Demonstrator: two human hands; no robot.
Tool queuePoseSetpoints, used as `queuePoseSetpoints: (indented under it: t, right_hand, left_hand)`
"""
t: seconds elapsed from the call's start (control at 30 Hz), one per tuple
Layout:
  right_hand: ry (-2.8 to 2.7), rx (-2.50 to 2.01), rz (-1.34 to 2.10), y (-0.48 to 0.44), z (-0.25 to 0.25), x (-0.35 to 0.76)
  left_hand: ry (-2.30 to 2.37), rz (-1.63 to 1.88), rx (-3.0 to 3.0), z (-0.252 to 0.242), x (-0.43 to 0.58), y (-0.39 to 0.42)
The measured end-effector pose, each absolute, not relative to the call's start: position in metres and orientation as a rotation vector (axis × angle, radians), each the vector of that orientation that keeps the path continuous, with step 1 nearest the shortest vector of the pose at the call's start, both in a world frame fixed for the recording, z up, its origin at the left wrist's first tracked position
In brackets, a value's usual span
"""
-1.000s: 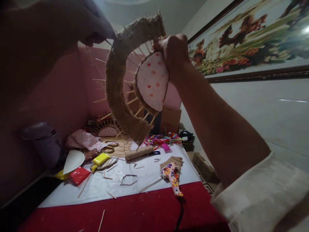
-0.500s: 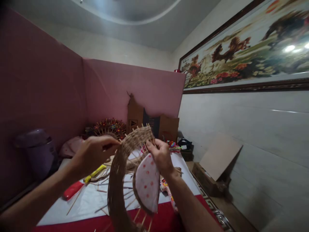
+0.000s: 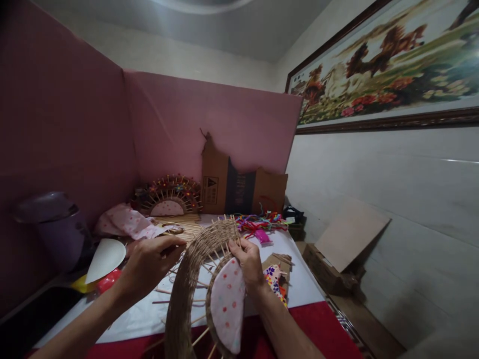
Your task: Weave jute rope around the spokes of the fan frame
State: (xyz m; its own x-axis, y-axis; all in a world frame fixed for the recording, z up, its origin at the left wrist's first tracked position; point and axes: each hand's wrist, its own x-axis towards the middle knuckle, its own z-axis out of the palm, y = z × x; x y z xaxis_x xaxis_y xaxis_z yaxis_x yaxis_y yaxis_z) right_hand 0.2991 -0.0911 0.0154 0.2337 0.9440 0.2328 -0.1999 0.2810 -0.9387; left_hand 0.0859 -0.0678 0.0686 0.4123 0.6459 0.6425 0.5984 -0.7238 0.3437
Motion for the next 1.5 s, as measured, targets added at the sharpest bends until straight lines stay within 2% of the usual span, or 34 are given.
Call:
queuePoseSetpoints:
  t: [0.33, 1.13, 1.5]
  right_hand:
    - [-0.959, -0.982, 0.969, -0.096, 0.014, 0.299]
    - [-0.818, -0.888, 1.147, -0.091, 0.001, 0.300]
    - [-0.781, -0.861, 1.203, -0.092, 0.004, 0.300]
  left_hand:
    - [0.981, 1.285, 2.482, 0.044, 0.084, -0.063]
    - [0.902, 0.936, 1.494, 0.046, 0.071, -0.057]
    - [0.705, 0.790, 1.018, 0.039, 0.072, -0.055]
